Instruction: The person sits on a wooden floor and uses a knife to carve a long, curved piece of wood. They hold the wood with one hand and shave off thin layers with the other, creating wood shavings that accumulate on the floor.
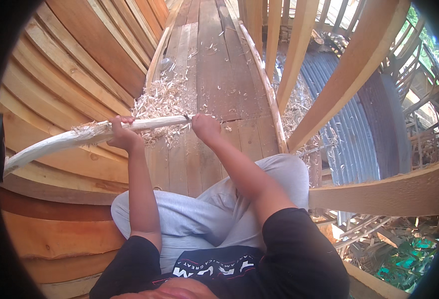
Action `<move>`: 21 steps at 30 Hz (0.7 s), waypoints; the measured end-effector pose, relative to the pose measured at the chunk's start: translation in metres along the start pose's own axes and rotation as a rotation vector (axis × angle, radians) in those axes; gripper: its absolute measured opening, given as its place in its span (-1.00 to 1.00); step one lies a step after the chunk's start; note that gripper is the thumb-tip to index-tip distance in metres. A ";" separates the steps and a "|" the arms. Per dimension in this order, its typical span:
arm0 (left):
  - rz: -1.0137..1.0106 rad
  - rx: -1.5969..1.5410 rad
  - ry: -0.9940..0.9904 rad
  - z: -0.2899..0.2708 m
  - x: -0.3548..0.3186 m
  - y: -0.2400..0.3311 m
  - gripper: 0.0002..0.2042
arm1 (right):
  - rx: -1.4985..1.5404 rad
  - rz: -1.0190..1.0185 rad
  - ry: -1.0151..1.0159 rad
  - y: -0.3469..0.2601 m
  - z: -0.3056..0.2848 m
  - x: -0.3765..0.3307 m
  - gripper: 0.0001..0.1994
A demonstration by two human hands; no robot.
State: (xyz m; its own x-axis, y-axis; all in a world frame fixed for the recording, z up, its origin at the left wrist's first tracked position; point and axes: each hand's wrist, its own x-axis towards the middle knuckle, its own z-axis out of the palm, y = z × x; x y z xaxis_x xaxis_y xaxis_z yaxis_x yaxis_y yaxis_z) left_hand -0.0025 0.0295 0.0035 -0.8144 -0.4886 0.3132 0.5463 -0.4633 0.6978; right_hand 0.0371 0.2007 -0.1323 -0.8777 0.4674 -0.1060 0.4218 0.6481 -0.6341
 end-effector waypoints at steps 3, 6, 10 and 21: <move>0.000 0.060 -0.131 0.007 -0.003 -0.002 -0.85 | 0.010 -0.048 -0.009 0.011 0.000 0.006 -0.43; 0.075 -0.020 -0.186 0.021 -0.004 -0.013 -0.76 | 0.110 -0.104 -0.076 0.001 -0.011 0.001 -0.40; 0.076 0.041 -0.261 0.047 -0.004 -0.010 -0.77 | 0.485 0.196 -0.402 -0.011 -0.040 -0.011 -0.39; 0.039 0.046 -0.473 0.095 -0.002 -0.029 -0.69 | 0.186 -0.023 0.093 -0.050 -0.075 -0.032 -0.46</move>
State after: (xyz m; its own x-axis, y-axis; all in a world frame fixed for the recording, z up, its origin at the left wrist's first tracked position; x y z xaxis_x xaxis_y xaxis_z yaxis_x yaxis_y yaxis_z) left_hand -0.0355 0.1145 0.0436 -0.7990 -0.1099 0.5912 0.5778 -0.4125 0.7043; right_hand 0.0612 0.1981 -0.0397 -0.8580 0.5130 -0.0243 0.3450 0.5407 -0.7672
